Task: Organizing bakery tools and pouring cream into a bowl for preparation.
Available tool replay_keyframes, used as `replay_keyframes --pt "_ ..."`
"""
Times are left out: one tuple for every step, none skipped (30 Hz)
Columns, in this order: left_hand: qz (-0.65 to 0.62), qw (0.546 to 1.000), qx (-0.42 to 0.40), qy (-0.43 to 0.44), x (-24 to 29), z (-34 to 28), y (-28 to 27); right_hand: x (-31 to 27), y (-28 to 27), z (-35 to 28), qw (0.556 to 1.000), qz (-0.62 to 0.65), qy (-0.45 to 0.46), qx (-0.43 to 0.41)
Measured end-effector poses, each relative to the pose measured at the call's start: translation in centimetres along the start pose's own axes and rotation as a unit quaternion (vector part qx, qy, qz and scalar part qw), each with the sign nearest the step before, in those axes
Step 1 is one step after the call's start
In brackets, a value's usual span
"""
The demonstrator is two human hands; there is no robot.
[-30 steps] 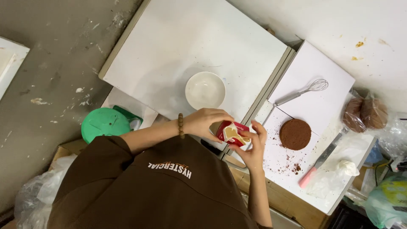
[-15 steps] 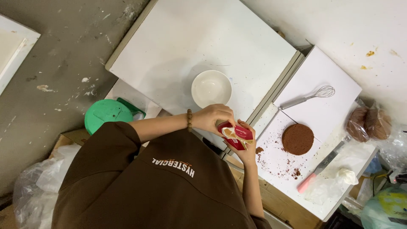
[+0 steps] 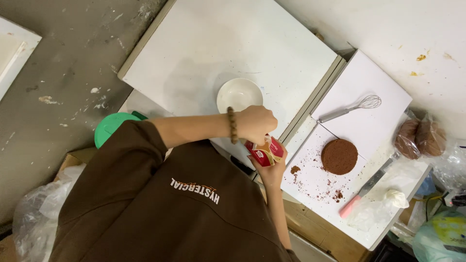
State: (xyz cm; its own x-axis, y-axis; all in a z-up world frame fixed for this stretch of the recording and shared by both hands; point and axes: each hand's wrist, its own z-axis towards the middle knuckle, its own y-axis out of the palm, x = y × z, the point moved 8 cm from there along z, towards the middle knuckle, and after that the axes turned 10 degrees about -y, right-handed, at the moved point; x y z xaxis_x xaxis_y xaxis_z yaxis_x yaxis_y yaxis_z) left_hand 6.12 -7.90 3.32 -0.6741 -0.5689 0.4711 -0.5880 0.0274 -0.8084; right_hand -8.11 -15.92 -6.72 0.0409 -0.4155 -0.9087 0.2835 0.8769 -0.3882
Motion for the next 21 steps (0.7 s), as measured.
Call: replay_keyframes --pt "0.023 0.998 0.05 0.031 0.2 1.2 0.3 -0.1 0.0 -0.2 1.0 0.002 0.007 0.015" --pt "0.026 0.998 0.05 0.034 0.6 1.6 1.1 -0.3 0.1 -0.2 1.0 0.002 0.007 0.019" --pt "0.044 0.996 0.072 0.024 0.8 2.0 1.5 -0.4 0.1 -0.3 0.999 -0.01 0.013 0.029" --pt "0.062 0.994 0.092 0.015 1.0 2.3 2.1 -0.4 0.1 -0.5 0.999 -0.022 0.022 0.038" --pt "0.064 0.994 0.09 0.017 1.3 2.2 2.1 -0.5 0.1 -0.6 0.999 -0.021 0.023 0.042" --pt "0.073 0.993 0.093 0.023 1.7 2.0 2.1 -0.5 0.0 -0.8 0.998 -0.037 0.031 0.045" --pt "0.082 0.992 0.095 0.029 2.0 1.8 2.2 -0.6 -0.2 -1.0 0.997 -0.053 0.04 0.049" --pt "0.085 0.991 0.095 0.03 2.1 1.7 2.2 -0.4 0.0 -1.0 0.997 -0.051 0.039 0.05" --pt "0.082 0.99 0.108 0.031 2.1 1.4 2.0 -0.1 0.2 -1.1 0.997 -0.037 0.044 0.057" --pt "0.079 0.989 0.121 0.033 2.2 1.2 1.8 0.2 0.3 -1.2 0.997 -0.023 0.05 0.062" --pt "0.08 0.989 0.121 0.033 2.2 1.1 1.8 0.5 0.3 -1.4 0.997 -0.022 0.049 0.063" --pt "0.072 0.991 0.106 0.028 2.0 1.1 2.0 0.7 0.4 -1.5 0.997 -0.002 0.037 0.066" --pt "0.063 0.994 0.091 0.024 1.7 1.1 2.2 0.9 0.5 -1.6 0.997 0.018 0.025 0.068" --pt "0.062 0.994 0.091 0.022 1.5 1.1 2.0 1.0 0.4 -1.6 0.997 0.019 0.025 0.067" --pt "0.047 0.995 0.082 0.022 1.2 1.1 1.9 1.0 0.4 -1.6 0.998 0.012 0.01 0.066" --pt "0.031 0.996 0.075 0.023 0.9 1.2 1.7 0.9 0.2 -1.5 0.998 0.004 -0.006 0.066" --pt "0.03 0.996 0.076 0.022 0.5 1.5 2.0 1.0 0.2 -1.5 0.998 0.004 -0.006 0.064" --pt "0.027 0.996 0.079 0.026 0.1 1.7 2.2 1.0 0.1 -1.5 0.998 0.003 -0.02 0.06" --pt "0.024 0.996 0.082 0.029 -0.2 1.9 2.4 0.9 0.1 -1.6 0.998 0.002 -0.034 0.055" --pt "0.023 0.996 0.084 0.028 -0.3 2.0 2.1 0.7 0.0 -1.5 0.998 0.001 -0.035 0.054" --pt "0.016 0.997 0.075 0.025 -0.5 2.0 1.9 0.6 0.1 -1.5 0.998 0.001 -0.034 0.047"
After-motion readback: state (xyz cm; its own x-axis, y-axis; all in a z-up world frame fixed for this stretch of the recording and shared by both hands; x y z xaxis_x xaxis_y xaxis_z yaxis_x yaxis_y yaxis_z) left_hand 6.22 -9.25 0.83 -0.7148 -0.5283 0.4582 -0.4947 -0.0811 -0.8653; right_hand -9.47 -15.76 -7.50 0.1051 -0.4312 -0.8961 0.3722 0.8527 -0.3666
